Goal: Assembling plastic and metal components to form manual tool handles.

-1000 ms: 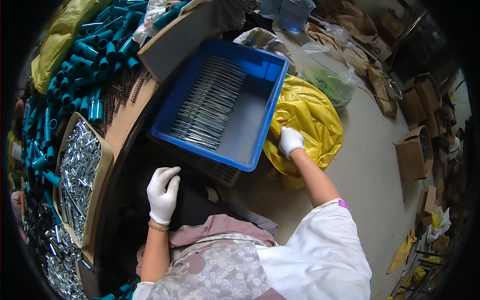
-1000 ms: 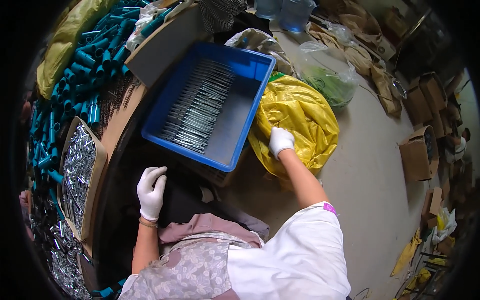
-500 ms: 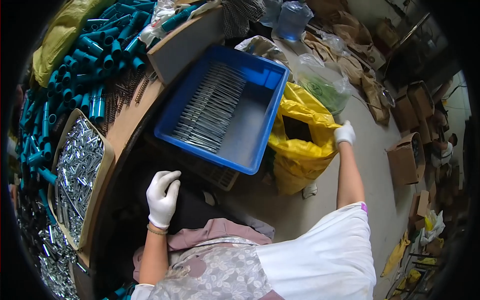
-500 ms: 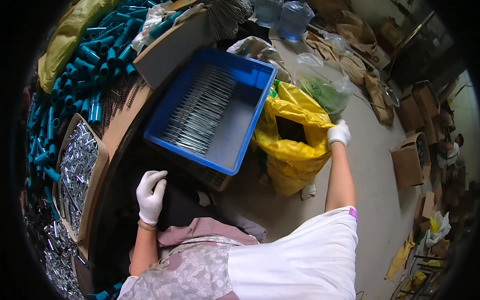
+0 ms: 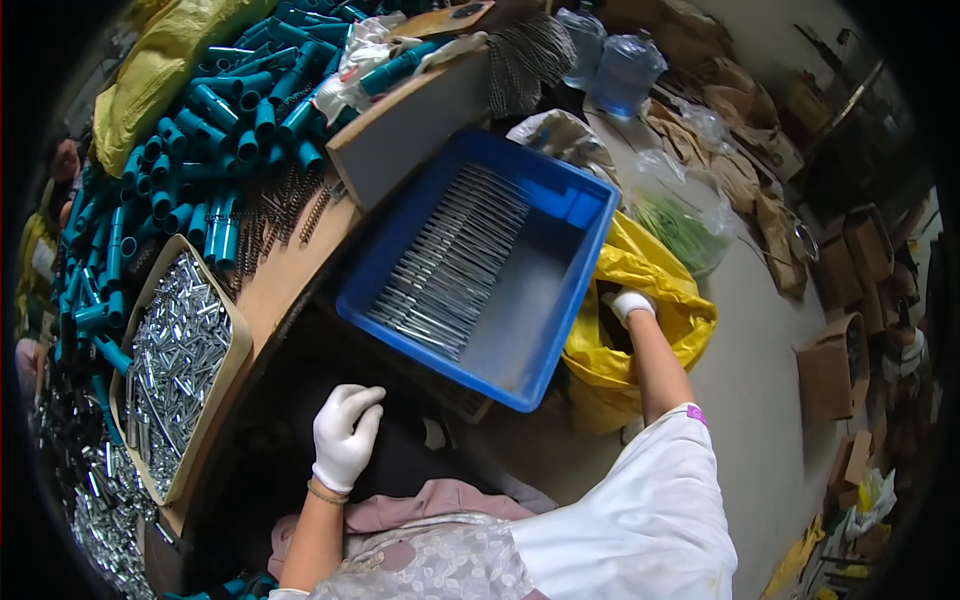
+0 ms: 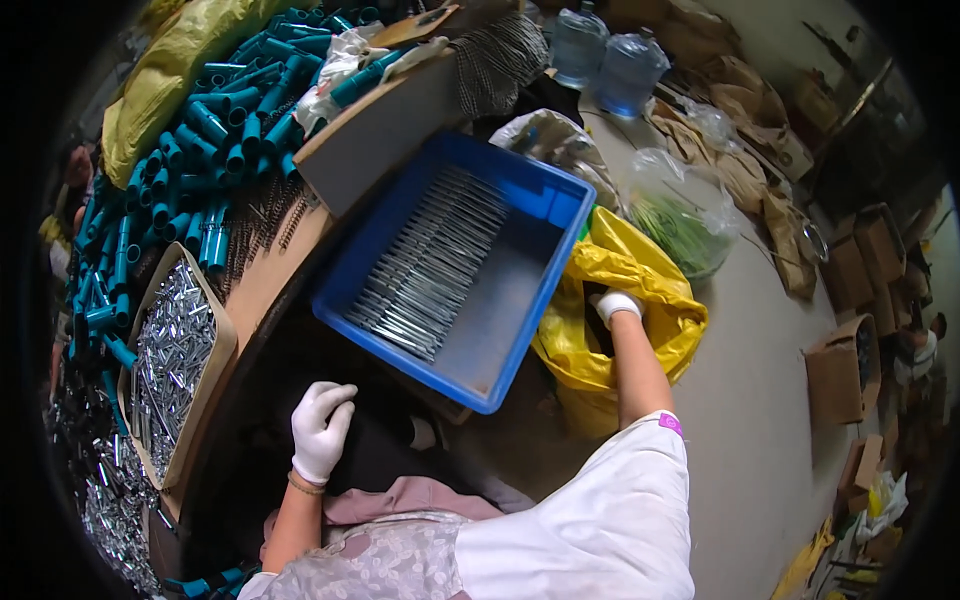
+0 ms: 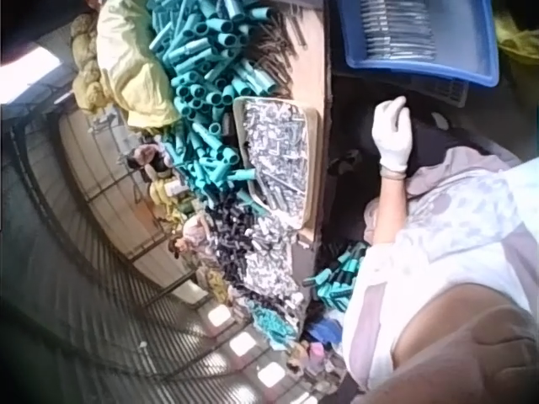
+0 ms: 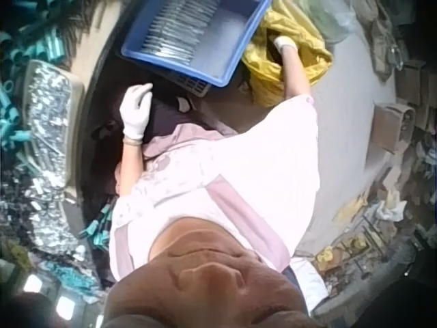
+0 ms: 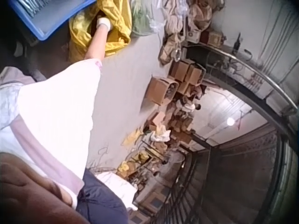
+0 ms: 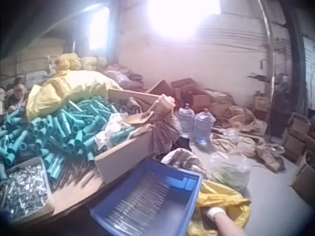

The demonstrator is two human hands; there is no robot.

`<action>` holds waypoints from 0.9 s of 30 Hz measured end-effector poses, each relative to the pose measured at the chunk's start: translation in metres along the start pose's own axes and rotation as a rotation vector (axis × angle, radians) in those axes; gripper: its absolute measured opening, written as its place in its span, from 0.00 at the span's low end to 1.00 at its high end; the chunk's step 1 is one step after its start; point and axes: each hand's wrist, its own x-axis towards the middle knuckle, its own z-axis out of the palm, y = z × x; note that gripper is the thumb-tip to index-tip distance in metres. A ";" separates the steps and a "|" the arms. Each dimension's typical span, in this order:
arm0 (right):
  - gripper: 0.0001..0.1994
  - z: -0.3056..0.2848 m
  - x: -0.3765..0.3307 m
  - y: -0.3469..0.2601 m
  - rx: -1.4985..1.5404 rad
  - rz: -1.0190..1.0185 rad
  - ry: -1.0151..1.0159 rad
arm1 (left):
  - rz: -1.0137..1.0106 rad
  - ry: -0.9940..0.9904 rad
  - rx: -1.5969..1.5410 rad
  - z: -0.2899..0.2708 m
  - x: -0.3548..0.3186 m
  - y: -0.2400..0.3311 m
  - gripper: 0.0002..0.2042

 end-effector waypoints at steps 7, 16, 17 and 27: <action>0.34 0.030 0.095 0.061 0.137 -0.226 0.088 | 0.028 -0.060 -0.020 0.019 0.019 0.009 0.11; 0.49 0.014 0.055 0.067 0.234 -0.381 -0.211 | -0.009 -0.072 0.013 0.018 0.023 0.008 0.09; 0.47 0.000 0.054 0.047 0.198 -0.417 -0.293 | -0.028 -0.083 0.042 0.015 0.020 0.006 0.09; 0.25 0.062 0.053 -0.001 -0.029 -0.045 -0.054 | -0.017 -0.092 0.091 0.012 0.020 0.002 0.09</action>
